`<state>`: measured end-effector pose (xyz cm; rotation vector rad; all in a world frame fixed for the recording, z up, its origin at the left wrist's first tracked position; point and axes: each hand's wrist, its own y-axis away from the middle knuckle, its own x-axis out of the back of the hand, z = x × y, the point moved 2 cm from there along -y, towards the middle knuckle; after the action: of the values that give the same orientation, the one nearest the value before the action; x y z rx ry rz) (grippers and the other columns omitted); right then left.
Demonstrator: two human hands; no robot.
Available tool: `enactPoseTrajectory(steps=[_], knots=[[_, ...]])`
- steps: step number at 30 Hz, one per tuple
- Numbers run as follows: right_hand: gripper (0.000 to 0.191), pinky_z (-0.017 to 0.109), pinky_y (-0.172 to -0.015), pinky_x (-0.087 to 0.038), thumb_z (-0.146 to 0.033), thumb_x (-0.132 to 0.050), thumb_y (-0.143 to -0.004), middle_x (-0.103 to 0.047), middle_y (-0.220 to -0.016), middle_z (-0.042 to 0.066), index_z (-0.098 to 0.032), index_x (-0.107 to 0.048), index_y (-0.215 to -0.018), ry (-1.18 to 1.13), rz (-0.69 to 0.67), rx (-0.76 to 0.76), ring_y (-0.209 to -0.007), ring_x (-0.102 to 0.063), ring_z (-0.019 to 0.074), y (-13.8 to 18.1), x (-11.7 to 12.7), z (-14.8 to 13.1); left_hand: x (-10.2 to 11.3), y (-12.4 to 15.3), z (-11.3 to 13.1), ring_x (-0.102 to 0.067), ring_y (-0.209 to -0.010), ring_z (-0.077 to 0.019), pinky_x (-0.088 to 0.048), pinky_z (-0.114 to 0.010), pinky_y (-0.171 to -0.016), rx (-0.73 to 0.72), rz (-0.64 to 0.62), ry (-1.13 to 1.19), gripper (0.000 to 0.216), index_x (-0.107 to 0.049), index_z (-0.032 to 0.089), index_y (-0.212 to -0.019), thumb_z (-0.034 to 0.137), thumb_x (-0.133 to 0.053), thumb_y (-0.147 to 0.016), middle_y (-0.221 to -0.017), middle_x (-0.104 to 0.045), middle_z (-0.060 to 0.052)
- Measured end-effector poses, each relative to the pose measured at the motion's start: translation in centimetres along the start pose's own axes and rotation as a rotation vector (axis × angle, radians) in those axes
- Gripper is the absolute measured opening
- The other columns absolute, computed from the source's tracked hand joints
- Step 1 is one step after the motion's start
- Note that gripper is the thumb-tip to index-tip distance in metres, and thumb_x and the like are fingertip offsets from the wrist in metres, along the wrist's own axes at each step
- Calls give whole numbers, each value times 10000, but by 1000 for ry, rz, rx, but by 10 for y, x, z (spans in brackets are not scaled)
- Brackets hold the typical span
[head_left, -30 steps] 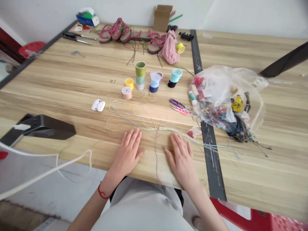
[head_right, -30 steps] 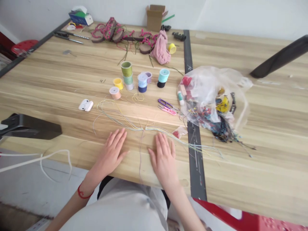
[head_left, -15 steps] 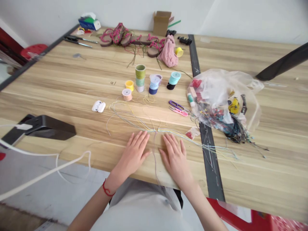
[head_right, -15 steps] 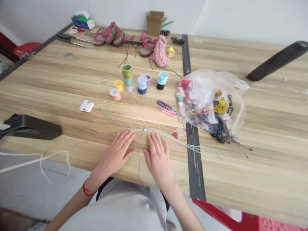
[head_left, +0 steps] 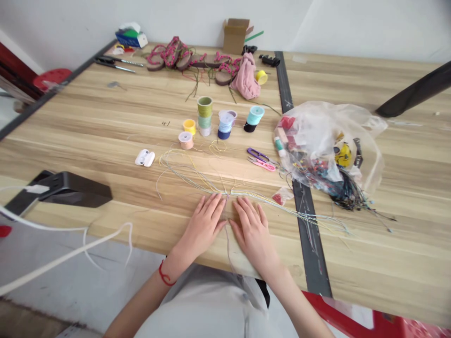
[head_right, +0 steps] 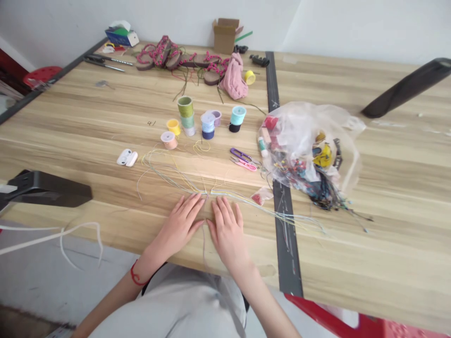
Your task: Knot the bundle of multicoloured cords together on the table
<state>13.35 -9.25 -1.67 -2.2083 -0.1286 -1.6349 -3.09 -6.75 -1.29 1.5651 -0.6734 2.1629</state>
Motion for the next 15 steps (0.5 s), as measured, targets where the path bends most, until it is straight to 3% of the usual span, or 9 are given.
enactPoseTrajectory(steps=[8, 15], knots=[[378, 516, -1118, -355, -224, -465, -978, -578, -1392, 170, -109, -500, -1336, 0, 96, -76, -1364, -469, 300, 5, 4, 2, -2, 1, -1, -353, -1448, -272, -294, -495, -1192, 23, -33, 1, 500, -399, 99, -1464, 332, -414, -1023, -1551, -390, -150], [369, 466, -1113, -404, -150, -392, -982, -557, -1420, 163, -102, -492, -1334, -104, 8, 89, -1365, -479, 254, -8, -3, -3, 0, 1, 4, -304, -1470, -294, -275, -522, -1192, 37, -67, -2, 536, -369, 105, -1493, 336, -413, -1011, -1568, -364, -139]])
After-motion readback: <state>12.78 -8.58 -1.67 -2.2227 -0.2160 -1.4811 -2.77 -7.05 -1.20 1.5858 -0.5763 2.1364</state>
